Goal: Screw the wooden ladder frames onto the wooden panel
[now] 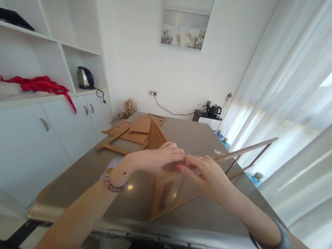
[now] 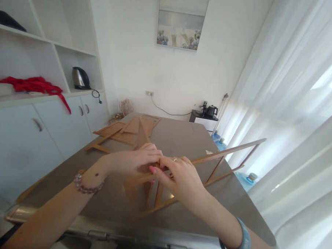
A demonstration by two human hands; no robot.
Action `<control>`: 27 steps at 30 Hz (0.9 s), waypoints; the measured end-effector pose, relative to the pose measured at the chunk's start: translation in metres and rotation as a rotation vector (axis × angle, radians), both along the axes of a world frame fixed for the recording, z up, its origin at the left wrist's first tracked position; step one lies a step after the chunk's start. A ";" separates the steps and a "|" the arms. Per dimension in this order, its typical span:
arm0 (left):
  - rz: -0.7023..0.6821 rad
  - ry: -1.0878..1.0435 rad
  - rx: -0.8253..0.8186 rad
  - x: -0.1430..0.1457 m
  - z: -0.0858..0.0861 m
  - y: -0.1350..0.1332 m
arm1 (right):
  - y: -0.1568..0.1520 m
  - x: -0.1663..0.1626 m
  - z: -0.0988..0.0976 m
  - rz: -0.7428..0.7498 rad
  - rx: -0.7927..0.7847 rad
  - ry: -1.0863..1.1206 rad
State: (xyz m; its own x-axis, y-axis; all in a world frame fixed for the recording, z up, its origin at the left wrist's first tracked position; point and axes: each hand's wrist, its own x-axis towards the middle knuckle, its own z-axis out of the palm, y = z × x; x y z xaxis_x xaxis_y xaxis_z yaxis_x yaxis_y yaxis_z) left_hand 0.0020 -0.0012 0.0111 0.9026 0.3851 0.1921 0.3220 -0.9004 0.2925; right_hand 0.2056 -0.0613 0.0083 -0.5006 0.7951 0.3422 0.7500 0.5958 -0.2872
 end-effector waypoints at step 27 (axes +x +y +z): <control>-0.090 -0.123 0.088 0.001 -0.032 0.029 | 0.000 -0.001 0.000 0.019 0.033 0.018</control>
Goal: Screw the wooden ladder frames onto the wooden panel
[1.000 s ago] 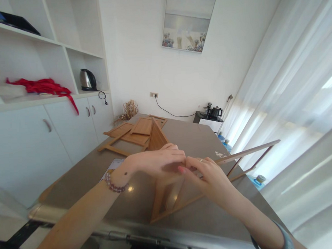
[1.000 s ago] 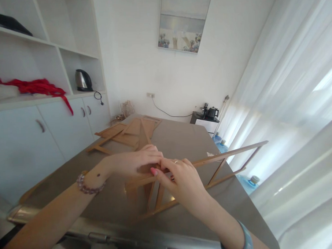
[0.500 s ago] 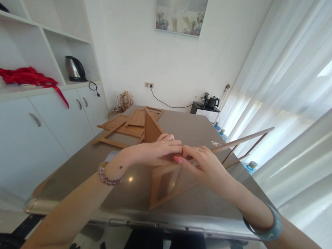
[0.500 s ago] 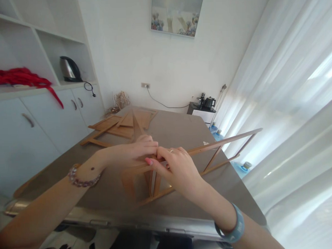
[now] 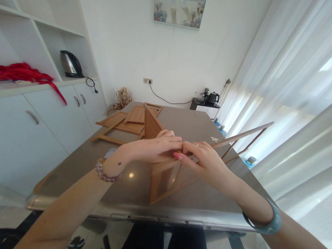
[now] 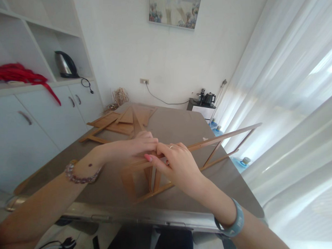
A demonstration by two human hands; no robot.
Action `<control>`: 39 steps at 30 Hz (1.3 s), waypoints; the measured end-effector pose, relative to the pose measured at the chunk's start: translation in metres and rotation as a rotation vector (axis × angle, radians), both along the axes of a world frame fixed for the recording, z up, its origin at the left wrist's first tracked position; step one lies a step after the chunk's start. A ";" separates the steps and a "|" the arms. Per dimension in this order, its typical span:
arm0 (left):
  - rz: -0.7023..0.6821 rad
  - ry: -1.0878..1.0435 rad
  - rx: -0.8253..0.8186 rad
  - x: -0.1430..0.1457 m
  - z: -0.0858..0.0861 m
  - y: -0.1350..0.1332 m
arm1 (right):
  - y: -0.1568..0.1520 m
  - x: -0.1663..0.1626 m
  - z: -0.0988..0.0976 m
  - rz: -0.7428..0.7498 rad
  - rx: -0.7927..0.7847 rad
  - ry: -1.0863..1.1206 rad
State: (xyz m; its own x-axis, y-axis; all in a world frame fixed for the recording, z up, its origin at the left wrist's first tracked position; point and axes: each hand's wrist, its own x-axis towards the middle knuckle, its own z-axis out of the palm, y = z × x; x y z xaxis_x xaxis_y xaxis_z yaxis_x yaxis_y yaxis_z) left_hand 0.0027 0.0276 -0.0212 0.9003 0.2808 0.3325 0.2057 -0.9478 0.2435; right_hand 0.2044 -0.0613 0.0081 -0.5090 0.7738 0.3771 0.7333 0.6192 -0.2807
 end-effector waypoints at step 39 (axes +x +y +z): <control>0.043 0.154 -0.132 -0.008 0.032 -0.029 | -0.002 0.000 0.002 0.034 -0.047 0.040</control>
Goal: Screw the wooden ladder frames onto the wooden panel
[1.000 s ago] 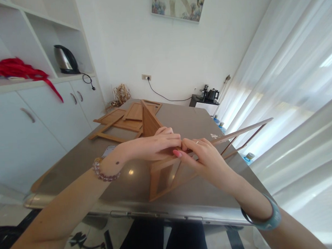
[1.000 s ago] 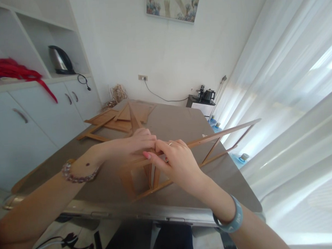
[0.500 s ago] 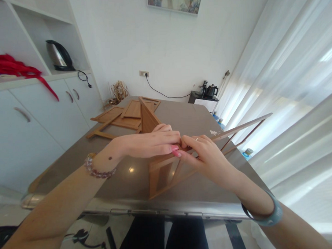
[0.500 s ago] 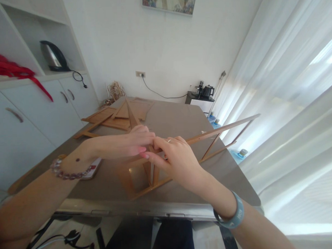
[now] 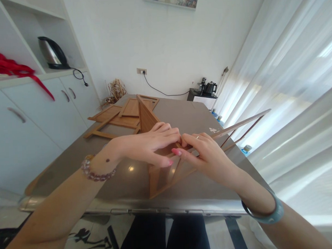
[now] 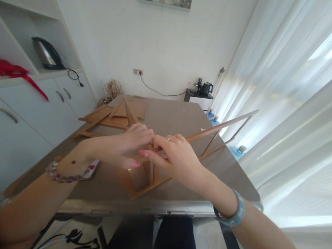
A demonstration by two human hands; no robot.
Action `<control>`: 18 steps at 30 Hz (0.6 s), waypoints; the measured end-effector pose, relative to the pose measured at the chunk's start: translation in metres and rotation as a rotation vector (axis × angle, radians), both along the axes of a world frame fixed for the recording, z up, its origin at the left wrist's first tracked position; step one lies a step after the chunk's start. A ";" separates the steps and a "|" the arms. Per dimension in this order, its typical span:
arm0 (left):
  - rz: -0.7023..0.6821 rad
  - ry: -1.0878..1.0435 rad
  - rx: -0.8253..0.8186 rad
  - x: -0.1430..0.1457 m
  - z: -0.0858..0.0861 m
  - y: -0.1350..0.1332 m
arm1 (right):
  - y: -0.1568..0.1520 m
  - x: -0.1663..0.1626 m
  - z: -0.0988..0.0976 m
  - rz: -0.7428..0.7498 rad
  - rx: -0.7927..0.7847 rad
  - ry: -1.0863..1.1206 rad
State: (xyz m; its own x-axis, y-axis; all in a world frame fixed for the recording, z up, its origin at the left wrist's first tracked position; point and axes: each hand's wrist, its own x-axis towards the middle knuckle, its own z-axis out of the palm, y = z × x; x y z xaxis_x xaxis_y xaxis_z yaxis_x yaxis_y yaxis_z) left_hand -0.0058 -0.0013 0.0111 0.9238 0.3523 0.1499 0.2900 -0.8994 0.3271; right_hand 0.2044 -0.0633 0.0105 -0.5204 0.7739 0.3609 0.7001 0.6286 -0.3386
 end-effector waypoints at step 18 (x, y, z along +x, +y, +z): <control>-0.007 0.035 -0.054 -0.002 0.006 -0.003 | -0.036 0.019 -0.052 -0.261 1.047 -0.178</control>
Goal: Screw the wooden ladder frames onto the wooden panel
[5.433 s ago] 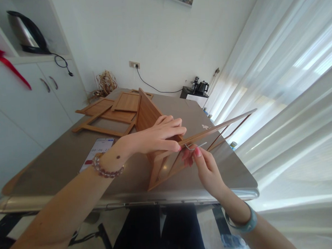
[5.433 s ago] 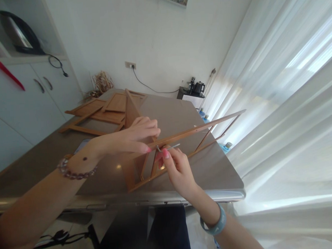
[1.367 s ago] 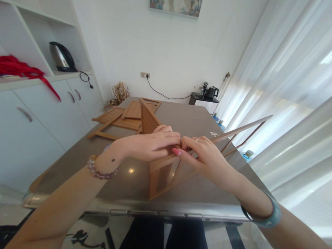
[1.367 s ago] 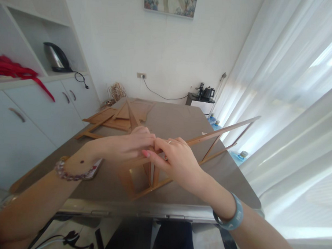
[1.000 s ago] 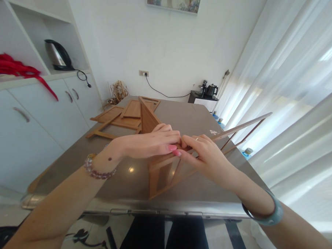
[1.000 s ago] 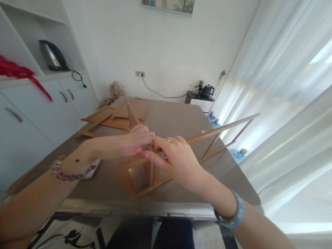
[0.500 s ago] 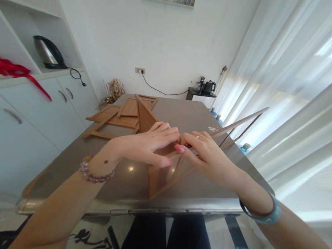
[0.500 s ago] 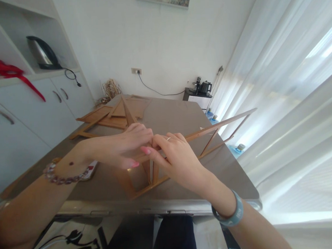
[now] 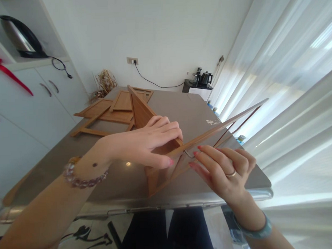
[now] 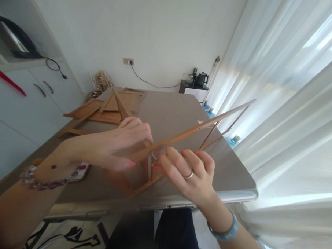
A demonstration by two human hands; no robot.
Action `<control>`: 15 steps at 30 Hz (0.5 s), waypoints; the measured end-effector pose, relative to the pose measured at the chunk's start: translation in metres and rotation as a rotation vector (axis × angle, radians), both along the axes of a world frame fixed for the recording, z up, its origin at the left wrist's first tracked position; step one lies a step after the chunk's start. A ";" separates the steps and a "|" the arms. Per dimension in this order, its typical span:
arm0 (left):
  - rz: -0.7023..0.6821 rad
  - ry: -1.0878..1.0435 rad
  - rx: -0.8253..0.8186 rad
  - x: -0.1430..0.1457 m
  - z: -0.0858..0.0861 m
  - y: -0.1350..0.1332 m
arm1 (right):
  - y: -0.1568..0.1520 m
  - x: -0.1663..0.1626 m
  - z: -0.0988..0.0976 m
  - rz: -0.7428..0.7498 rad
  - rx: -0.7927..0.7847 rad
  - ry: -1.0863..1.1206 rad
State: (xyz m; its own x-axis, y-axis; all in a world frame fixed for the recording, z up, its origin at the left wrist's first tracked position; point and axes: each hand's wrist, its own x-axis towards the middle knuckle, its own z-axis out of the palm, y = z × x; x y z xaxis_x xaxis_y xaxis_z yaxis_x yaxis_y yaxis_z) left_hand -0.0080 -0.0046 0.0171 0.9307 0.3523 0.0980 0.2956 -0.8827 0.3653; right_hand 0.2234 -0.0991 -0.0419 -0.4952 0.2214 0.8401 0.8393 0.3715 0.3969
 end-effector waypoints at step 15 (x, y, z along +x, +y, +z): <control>-0.017 -0.057 0.010 0.000 -0.006 0.000 | -0.013 -0.058 -0.014 0.645 -1.183 1.214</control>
State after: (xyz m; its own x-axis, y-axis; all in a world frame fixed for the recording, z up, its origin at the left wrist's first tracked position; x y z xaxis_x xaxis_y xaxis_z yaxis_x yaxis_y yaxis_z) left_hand -0.0080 -0.0042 0.0107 0.9293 0.3353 0.1547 0.2594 -0.8910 0.3726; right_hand 0.1659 -0.1121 -0.0562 -0.0350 0.9470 0.3192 0.0552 0.3208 -0.9455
